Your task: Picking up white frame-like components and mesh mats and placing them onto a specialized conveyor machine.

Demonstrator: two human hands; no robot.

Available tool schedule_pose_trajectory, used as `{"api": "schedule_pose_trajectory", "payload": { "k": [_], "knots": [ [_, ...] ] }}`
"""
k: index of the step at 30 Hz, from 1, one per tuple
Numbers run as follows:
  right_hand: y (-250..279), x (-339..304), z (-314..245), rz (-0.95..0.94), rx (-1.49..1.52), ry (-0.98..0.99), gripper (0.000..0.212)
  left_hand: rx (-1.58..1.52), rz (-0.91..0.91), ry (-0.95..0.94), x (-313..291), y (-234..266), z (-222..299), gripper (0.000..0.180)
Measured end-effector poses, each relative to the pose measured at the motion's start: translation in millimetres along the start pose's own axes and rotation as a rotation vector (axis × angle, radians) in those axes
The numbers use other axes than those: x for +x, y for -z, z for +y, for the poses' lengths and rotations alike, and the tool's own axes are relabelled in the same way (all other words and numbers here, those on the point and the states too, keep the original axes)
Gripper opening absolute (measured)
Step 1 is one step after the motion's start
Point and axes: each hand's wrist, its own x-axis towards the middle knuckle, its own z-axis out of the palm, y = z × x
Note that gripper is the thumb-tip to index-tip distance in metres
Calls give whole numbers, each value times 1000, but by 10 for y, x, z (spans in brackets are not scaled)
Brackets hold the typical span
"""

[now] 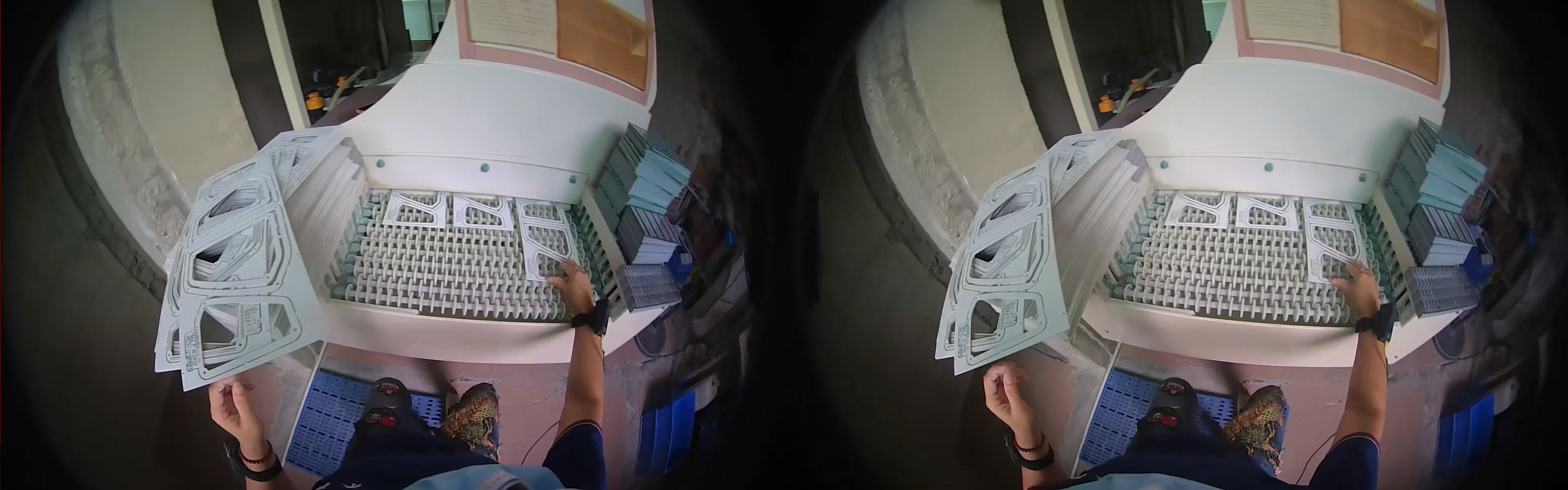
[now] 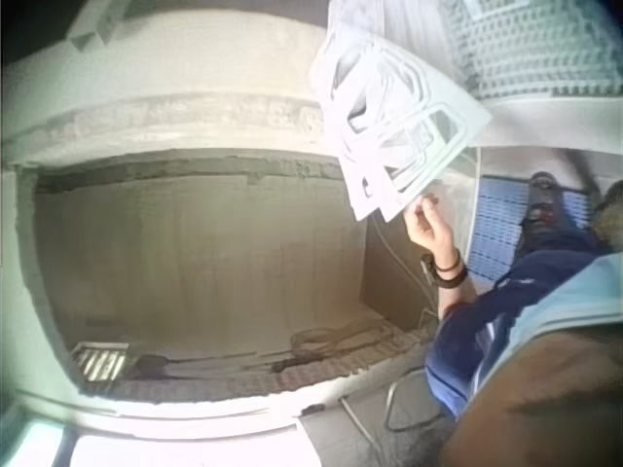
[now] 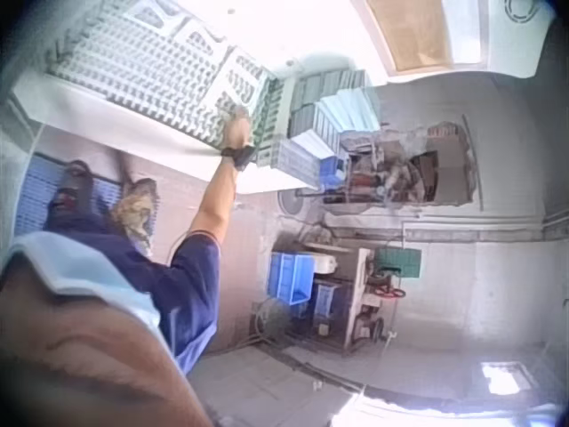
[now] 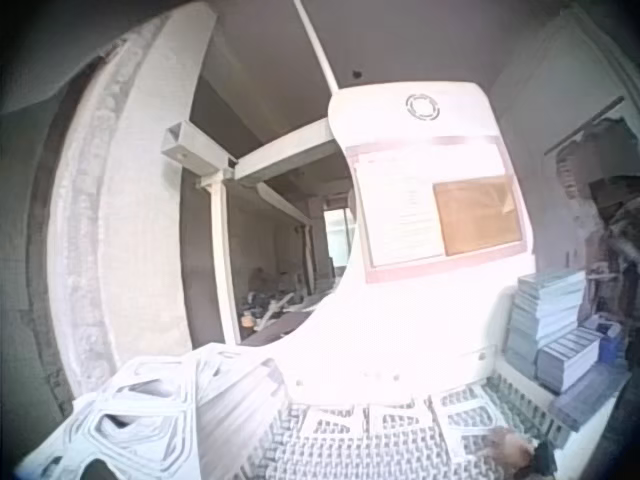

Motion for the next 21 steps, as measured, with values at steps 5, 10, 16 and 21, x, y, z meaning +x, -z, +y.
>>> {"api": "schedule_pose_trajectory", "payload": {
  "k": [5,10,16,21],
  "knots": [
    [514,-191,349,242,-158,27,34,177,156,-344,540,286,292,17],
    [1190,-112,-894,338,125,-24,24,291,294,-502,643,566,581,18],
    [779,-626,-1955,-48,86,432,15,706,-27,-421,596,544,277,16],
    [784,-1579,-103,-1037,-692,273,45,1356,-428,98,231,1571,-432,19]
  ]
}}
